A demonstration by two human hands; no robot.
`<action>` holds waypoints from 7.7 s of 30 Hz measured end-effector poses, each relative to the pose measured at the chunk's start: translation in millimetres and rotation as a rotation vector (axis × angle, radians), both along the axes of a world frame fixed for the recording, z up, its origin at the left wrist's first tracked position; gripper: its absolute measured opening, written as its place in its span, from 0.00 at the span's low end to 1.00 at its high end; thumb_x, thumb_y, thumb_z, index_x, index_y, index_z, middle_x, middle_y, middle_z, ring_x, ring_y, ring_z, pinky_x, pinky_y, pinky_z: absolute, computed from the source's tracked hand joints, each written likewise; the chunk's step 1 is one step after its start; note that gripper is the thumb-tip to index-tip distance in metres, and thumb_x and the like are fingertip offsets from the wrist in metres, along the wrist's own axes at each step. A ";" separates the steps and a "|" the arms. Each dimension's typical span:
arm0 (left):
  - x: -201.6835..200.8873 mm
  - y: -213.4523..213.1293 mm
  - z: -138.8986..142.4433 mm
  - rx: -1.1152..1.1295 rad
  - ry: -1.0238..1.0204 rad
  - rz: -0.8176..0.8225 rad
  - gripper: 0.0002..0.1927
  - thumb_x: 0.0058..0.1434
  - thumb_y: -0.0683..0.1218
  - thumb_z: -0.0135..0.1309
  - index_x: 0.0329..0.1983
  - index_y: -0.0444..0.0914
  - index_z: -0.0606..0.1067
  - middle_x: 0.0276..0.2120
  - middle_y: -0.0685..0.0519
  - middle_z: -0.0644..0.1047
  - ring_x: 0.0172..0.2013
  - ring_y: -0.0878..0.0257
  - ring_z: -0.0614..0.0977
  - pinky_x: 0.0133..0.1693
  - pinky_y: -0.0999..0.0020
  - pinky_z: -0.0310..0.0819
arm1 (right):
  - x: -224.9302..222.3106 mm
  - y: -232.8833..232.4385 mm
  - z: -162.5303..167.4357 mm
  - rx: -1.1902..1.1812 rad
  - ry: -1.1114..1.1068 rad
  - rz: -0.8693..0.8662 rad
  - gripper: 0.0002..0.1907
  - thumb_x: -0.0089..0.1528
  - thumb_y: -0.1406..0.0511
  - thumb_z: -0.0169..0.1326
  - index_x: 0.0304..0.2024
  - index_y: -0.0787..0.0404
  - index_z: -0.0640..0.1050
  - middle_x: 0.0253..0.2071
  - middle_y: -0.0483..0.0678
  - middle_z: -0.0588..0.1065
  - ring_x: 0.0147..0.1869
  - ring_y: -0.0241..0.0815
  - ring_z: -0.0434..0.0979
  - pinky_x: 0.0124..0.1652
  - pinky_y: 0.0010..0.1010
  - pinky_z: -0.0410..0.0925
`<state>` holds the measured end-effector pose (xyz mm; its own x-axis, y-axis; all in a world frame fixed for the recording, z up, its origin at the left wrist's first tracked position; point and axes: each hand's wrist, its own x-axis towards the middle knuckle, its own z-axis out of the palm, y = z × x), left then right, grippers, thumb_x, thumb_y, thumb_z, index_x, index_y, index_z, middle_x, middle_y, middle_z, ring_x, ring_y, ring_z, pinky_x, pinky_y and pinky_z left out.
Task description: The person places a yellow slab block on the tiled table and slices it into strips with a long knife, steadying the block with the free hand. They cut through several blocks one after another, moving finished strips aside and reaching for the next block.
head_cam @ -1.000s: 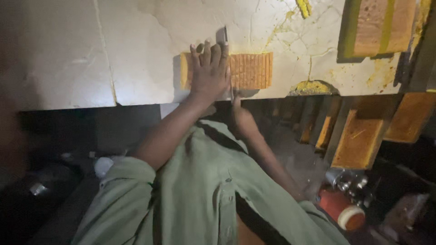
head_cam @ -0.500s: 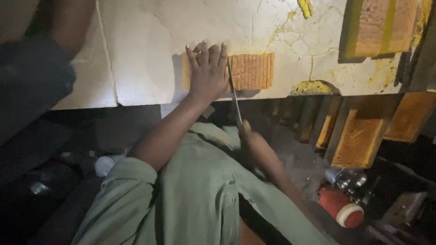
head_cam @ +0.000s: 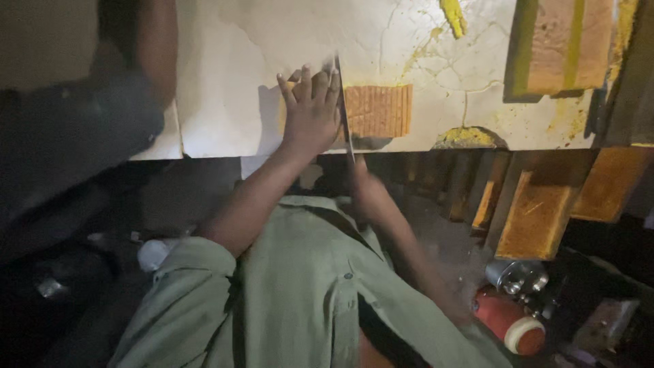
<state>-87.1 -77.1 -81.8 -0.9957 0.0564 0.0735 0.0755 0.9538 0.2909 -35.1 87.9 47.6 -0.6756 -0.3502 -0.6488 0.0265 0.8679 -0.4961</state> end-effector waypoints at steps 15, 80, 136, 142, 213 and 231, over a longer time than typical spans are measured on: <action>-2.5 -5.5 -5.4 -0.080 0.099 0.009 0.37 0.68 0.54 0.45 0.78 0.37 0.55 0.73 0.37 0.59 0.75 0.40 0.53 0.66 0.22 0.35 | -63.7 -41.4 -27.8 -0.059 0.113 -0.023 0.37 0.55 0.65 0.59 0.62 0.68 0.58 0.40 0.63 0.79 0.38 0.65 0.84 0.33 0.49 0.75; 13.5 -52.7 -0.7 0.099 0.073 -0.061 0.36 0.70 0.49 0.47 0.77 0.29 0.54 0.73 0.33 0.55 0.74 0.34 0.49 0.71 0.34 0.48 | -29.0 -81.0 -9.3 -0.008 -0.027 -0.190 0.37 0.59 0.62 0.57 0.67 0.65 0.58 0.40 0.67 0.79 0.43 0.67 0.83 0.40 0.51 0.74; 22.0 -83.7 -30.2 0.213 -0.004 -0.012 0.39 0.73 0.50 0.45 0.82 0.39 0.45 0.77 0.30 0.46 0.77 0.34 0.43 0.71 0.29 0.33 | -42.0 -106.3 -65.3 -0.001 0.184 0.055 0.34 0.57 0.64 0.64 0.60 0.71 0.63 0.42 0.66 0.78 0.48 0.64 0.82 0.43 0.47 0.75; 28.8 -84.7 -26.7 0.172 0.022 0.002 0.38 0.74 0.53 0.45 0.81 0.40 0.46 0.76 0.30 0.46 0.76 0.35 0.45 0.70 0.28 0.33 | 62.3 -50.8 -26.4 0.019 -0.082 0.018 0.32 0.60 0.65 0.54 0.64 0.66 0.59 0.39 0.61 0.79 0.38 0.63 0.85 0.35 0.49 0.78; -73.4 -79.6 48.4 0.179 -0.455 0.342 0.17 0.77 0.51 0.53 0.59 0.36 0.73 0.62 0.41 0.71 0.62 0.46 0.76 0.65 0.52 0.73 | -43.2 234.4 -106.7 -0.383 0.562 -0.215 0.35 0.63 0.62 0.63 0.66 0.66 0.61 0.46 0.63 0.78 0.47 0.60 0.82 0.41 0.45 0.74; 86.2 -93.3 -6.9 0.210 -0.098 0.399 0.53 0.54 0.60 0.67 0.77 0.45 0.54 0.76 0.45 0.58 0.76 0.45 0.54 0.71 0.32 0.38 | -137.5 13.0 -74.5 -0.236 0.211 -0.157 0.11 0.64 0.71 0.48 0.49 0.63 0.65 0.39 0.60 0.80 0.46 0.61 0.84 0.41 0.46 0.75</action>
